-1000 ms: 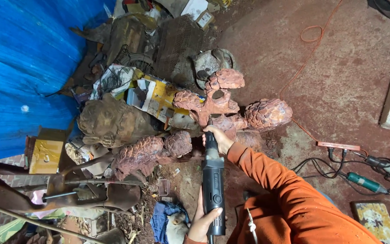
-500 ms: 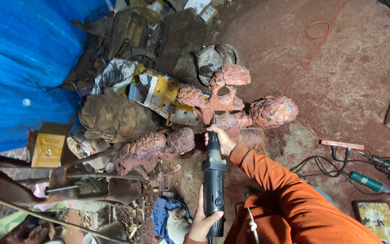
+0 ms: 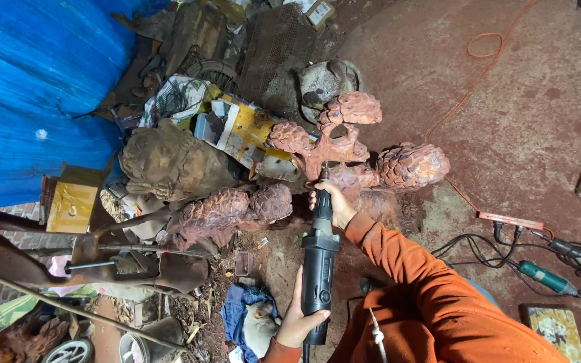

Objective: The person uses a rotary carving tool to shape and detail a large wooden sculpture of a tree with pinecones. They move around the piece, adjusting their position and the tool angle to work on different sections of the trunk and branches.

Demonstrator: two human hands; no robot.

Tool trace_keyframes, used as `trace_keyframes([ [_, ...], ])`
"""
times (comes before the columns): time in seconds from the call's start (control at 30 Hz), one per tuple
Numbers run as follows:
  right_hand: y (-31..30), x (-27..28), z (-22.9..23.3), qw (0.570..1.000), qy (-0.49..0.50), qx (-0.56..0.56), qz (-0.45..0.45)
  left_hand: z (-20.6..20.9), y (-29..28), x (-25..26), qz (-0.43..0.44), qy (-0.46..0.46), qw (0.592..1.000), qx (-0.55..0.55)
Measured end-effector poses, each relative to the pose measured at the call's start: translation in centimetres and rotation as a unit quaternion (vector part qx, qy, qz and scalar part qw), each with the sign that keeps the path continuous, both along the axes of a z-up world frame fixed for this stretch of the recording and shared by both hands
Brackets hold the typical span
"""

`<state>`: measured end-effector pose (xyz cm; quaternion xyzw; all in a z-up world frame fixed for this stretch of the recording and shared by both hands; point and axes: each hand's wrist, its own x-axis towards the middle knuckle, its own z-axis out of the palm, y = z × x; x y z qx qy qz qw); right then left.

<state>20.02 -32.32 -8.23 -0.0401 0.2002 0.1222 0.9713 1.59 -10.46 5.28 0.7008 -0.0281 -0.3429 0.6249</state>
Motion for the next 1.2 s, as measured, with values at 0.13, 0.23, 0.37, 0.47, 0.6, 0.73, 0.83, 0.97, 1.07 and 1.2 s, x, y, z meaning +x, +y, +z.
trace_keyframes([
  [0.13, 0.5, -0.1, -0.3, 1.000, 0.002, -0.011, 0.026, -0.2, -0.4, -1.3, 0.036, 0.031, 0.999, -0.010],
  [0.23, -0.1, -0.6, 0.0, 0.999, -0.014, -0.041, 0.015, -0.6, -1.2, -2.3, 0.033, 0.006, 0.998, 0.046],
  [0.37, -0.4, -1.0, 0.4, 0.998, 0.000, -0.058, 0.031, -2.2, -0.2, -2.6, 0.015, -0.033, 0.999, 0.030],
  [0.47, -0.1, -1.0, 0.4, 0.997, -0.005, -0.066, 0.027, -2.6, 0.1, -2.5, 0.016, -0.041, 0.999, -0.001],
  [0.6, -0.6, -0.5, -0.1, 0.996, -0.006, -0.083, 0.030, -2.1, -1.3, -2.2, 0.031, -0.019, 0.999, 0.025],
  [0.73, -1.1, -0.1, -0.2, 0.993, 0.022, -0.101, 0.053, -2.3, -2.1, -2.4, 0.042, -0.001, 0.998, 0.039],
  [0.83, -0.9, -0.1, 0.1, 0.993, 0.026, -0.100, 0.052, -2.5, -1.6, -2.2, 0.039, -0.011, 0.999, 0.012],
  [0.97, -0.6, -0.7, 0.5, 0.993, 0.012, -0.114, 0.036, -3.5, -0.1, -2.6, 0.004, -0.052, 0.998, 0.041],
  [1.07, -0.8, -0.9, 0.9, 0.992, 0.003, -0.122, 0.039, -4.9, 0.2, -2.8, -0.018, -0.093, 0.993, 0.064],
  [1.2, -1.2, -1.1, 1.2, 0.988, 0.003, -0.144, 0.048, -5.8, -0.3, -3.4, 0.001, -0.051, 0.998, 0.037],
])
